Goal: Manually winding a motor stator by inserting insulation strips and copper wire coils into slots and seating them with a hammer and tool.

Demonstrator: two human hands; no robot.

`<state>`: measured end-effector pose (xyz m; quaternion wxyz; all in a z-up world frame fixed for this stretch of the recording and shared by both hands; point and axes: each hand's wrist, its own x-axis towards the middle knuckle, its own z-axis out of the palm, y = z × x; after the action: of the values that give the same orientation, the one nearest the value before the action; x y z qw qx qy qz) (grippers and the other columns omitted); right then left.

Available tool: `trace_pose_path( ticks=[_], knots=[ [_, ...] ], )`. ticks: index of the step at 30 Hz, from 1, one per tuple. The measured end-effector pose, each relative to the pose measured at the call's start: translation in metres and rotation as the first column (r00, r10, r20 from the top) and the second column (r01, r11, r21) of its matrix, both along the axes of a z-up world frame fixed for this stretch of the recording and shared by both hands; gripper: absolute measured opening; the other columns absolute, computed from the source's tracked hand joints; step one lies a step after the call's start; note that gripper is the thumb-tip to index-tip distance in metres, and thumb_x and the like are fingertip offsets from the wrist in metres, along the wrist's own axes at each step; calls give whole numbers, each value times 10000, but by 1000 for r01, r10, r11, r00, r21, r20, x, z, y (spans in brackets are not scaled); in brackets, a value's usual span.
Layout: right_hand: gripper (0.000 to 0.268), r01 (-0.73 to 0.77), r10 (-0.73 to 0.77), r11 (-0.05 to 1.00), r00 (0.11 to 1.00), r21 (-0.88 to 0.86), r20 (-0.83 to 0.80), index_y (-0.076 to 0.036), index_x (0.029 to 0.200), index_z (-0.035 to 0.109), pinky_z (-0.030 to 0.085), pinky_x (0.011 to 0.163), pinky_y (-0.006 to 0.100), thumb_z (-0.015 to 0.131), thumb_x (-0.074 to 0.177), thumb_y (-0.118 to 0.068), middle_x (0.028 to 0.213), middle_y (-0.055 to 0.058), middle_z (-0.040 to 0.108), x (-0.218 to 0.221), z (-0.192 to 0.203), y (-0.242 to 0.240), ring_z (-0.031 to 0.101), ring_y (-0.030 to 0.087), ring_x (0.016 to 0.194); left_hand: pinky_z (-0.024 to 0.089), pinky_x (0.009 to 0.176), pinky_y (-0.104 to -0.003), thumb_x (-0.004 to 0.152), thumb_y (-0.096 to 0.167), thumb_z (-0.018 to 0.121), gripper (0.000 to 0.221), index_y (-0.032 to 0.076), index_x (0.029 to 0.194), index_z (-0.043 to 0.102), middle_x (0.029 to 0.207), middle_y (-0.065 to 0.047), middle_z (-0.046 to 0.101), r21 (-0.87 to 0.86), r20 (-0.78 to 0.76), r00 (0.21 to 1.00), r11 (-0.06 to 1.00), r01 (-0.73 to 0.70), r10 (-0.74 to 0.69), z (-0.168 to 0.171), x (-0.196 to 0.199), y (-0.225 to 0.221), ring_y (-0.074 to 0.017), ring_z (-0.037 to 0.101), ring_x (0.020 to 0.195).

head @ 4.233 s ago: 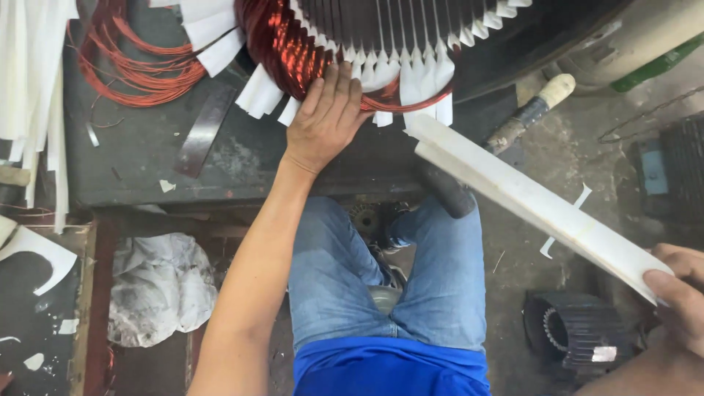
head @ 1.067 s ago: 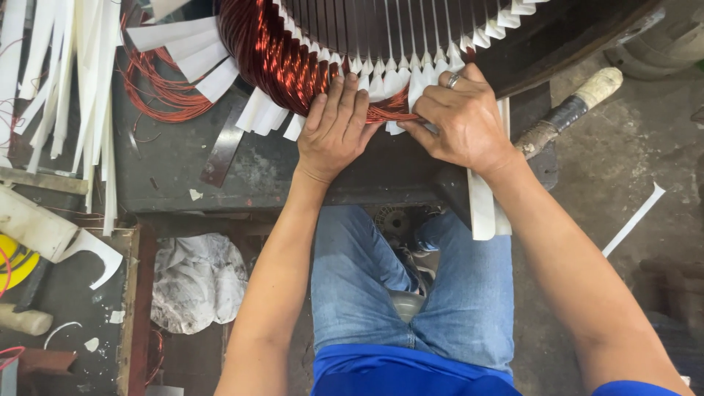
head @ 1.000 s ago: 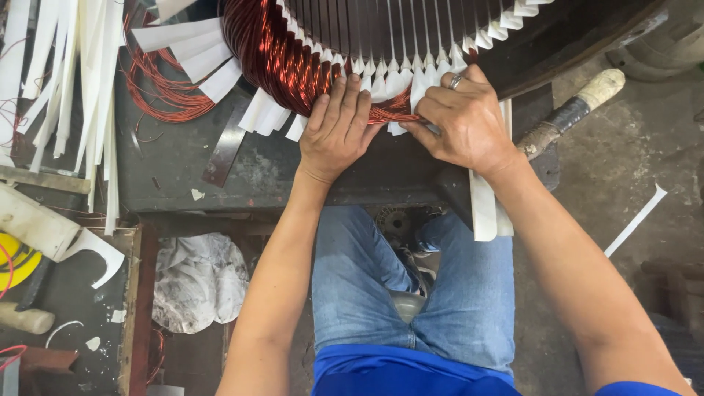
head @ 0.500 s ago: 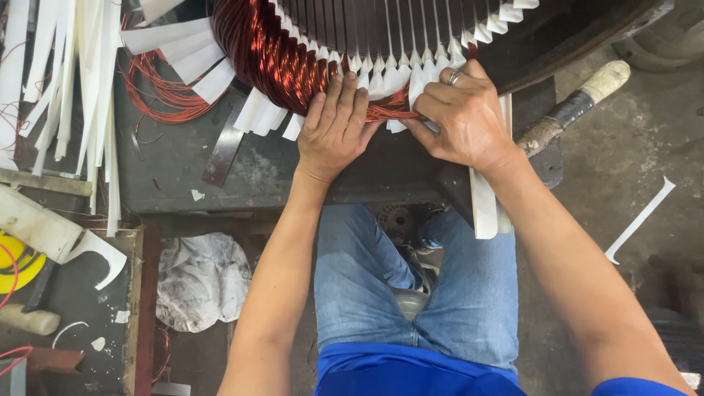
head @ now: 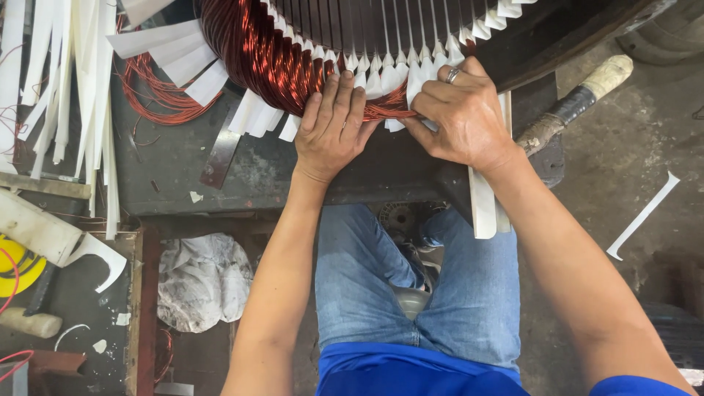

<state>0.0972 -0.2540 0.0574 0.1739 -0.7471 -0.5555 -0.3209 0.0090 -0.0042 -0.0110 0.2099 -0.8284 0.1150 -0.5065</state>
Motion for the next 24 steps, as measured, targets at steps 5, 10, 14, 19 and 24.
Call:
trace_pose_path(
  ticks=[5,10,14,19,24],
  knots=[
    [396,5,-5,1000,1000,-2,14,-126,831,651,388,788,402,817,1130,-326,778,1,605,1,-1,0,593,259,771,325,1269,-404,1207,545,523,484,139,1334,755,1463,-95,699,0,-17,1000,1000,7,-7,-3,0,2,-249,645,1382],
    [395,2,-2,1000,1000,8,12,-126,826,655,392,793,403,826,1130,-310,775,1,601,0,1,1,589,259,754,338,1259,-398,1207,540,517,483,137,1333,750,1459,-96,700,-4,-15,1000,1000,9,-9,-1,0,1,-245,652,1375],
    [386,-11,11,1000,1000,11,2,-119,828,664,386,788,399,830,1130,-292,777,5,608,-1,2,0,575,254,747,325,1268,-396,1208,550,518,492,128,1357,724,1454,-93,709,-4,-17,1000,1000,11,-11,-2,0,2,-243,650,1377],
    [376,-15,15,1000,1000,13,-1,-116,824,661,394,794,401,842,1110,-281,782,6,614,0,1,1,588,258,766,315,1275,-399,1202,568,564,493,131,1363,726,1469,-99,697,-6,-24,1000,1000,10,-10,-2,0,2,-247,638,1394],
    [382,-23,23,999,1000,24,-9,-114,819,660,383,781,404,832,1120,-273,771,9,595,-1,1,0,573,260,756,330,1267,-398,1209,555,513,508,120,1381,709,1466,-101,702,-5,-23,1000,1000,11,-11,-5,0,2,-250,647,1386]
  ],
)
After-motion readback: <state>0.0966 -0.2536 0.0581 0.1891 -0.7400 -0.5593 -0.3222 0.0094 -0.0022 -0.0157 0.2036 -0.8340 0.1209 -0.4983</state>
